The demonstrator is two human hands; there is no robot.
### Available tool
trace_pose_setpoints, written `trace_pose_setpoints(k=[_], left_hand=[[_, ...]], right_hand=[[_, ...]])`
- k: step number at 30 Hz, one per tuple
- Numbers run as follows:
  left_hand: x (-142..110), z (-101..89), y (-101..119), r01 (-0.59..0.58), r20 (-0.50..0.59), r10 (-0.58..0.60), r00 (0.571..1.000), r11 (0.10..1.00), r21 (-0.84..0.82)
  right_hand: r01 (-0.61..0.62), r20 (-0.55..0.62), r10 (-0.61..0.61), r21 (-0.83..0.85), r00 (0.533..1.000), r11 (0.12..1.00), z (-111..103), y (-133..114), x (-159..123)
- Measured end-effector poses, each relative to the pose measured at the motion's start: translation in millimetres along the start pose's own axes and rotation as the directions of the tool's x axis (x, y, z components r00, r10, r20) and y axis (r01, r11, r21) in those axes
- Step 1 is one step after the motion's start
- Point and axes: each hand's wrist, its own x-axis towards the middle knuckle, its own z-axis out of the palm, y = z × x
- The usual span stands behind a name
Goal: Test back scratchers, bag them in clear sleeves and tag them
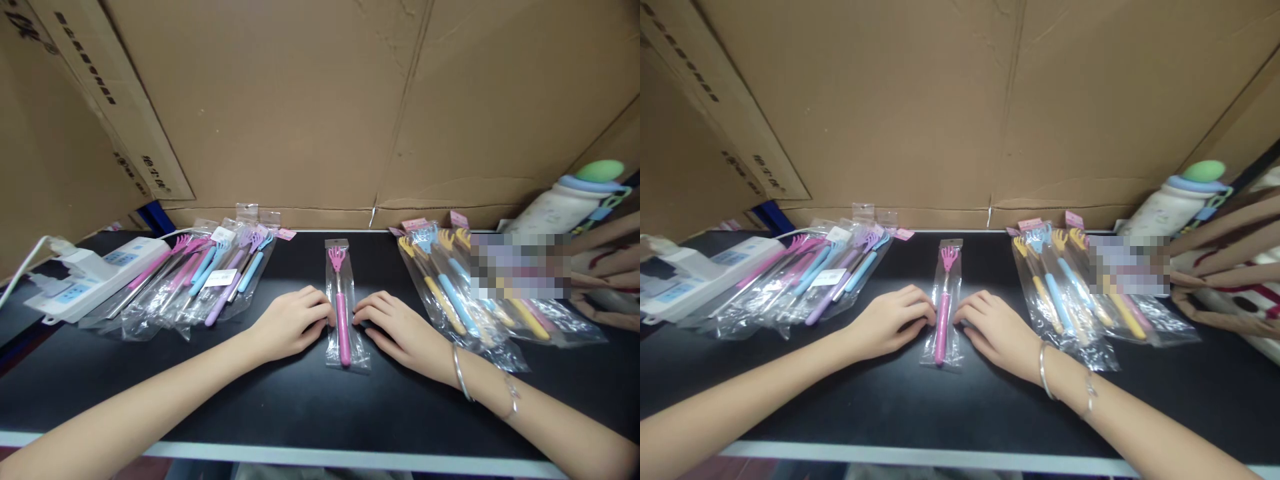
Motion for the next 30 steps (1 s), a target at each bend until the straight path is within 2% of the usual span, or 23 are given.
trace_pose_setpoints(k=[13,30], left_hand=[[-1.0,0.3,0.6,0.032,-0.019,-0.033,0.999,0.999,-0.021],[-1.5,-0.2,1.0,0.031,0.013,-0.031,0.999,0.999,0.017]], right_hand=[[-0.036,-0.009,0.036,-0.010,0.999,0.999,-0.2,-1.1,0.4],[0.011,0.003,-0.010,-0.059,1.000,0.998,1.0,-0.9,0.1]])
